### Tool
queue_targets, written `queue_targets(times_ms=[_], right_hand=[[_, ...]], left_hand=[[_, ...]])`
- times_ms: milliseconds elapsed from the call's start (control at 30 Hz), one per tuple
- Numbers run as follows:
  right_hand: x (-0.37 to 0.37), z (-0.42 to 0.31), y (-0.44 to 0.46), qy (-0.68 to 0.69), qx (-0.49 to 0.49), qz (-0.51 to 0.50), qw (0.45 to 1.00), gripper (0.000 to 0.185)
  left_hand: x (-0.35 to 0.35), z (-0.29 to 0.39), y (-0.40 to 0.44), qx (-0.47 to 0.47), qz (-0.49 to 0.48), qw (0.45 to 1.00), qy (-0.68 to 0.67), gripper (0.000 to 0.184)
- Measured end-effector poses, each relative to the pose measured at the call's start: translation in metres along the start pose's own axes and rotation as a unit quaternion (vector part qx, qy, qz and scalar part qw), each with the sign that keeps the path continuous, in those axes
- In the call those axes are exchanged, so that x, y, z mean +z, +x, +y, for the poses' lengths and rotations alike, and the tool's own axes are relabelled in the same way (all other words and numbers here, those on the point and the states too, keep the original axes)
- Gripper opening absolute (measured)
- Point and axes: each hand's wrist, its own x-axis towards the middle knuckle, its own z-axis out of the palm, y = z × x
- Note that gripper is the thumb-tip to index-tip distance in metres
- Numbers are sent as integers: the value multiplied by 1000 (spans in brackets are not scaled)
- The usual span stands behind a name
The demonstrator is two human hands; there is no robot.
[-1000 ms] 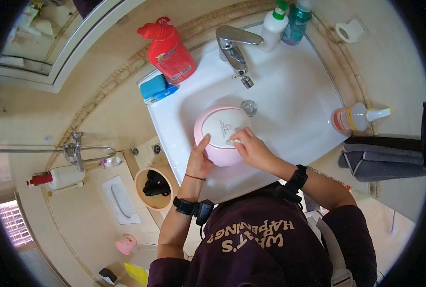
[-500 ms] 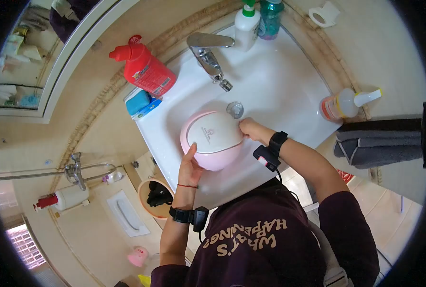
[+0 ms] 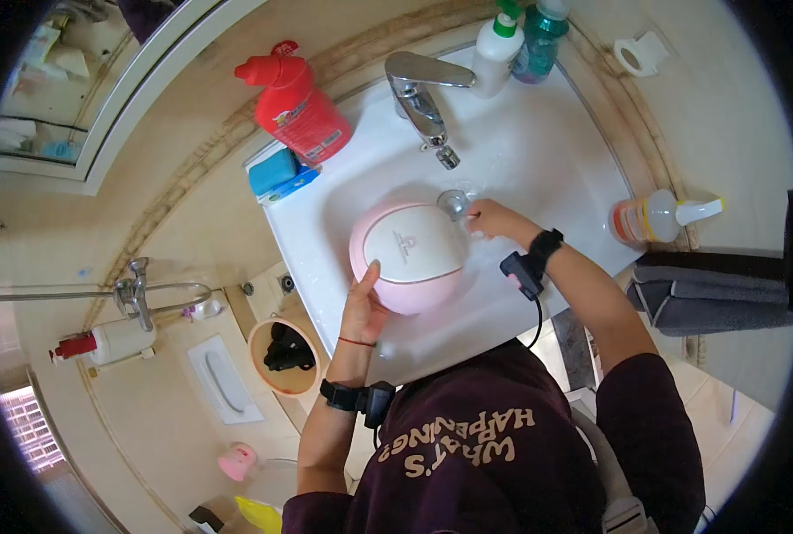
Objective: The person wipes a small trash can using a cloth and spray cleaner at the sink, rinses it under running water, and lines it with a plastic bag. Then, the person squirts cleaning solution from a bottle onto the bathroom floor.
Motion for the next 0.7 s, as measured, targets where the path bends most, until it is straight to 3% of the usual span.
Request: queue_targets(times_ms=[67, 100, 167, 233, 267, 333, 433, 533, 600, 667, 700], right_hand=[[-42, -60, -15, 262, 140, -45, 954, 20], [-52, -91, -29, 291, 71, 91, 950, 19], [-56, -147, -53, 331, 36, 113, 936, 19], [-35, -180, -67, 273, -182, 159, 931, 22], [-48, -198, -84, 236, -172, 82, 953, 23], [-45, -192, -88, 230, -150, 109, 955, 24], [-43, -147, -69, 209, -29, 138, 968, 25], [-42, -145, -53, 159, -5, 138, 978, 26], [-44, -175, -53, 168, -28, 159, 972, 25], [-51, -200, -57, 196, -221, 183, 938, 23], [-52, -199, -55, 197, -221, 186, 937, 23]], left_hand=[[-4, -4, 4, 17, 12, 1000, 12, 45], [-4, -4, 3, 16, 14, 1000, 11, 45], [-1, -2, 4, 3, 1, 1000, -25, 43], [-4, -1, 5, -11, -4, 999, -38, 43], [-6, 0, 5, -23, -8, 998, -52, 43], [-6, 0, 6, -23, -11, 999, -40, 43], [-5, 0, 8, -12, -11, 999, -32, 43], [0, 2, 7, -15, -4, 999, -44, 41], [4, 5, 6, -19, 1, 998, -52, 38], [7, -3, 2, 35, 6, 998, 43, 34], [12, -3, 0, 48, 0, 998, 39, 32]])
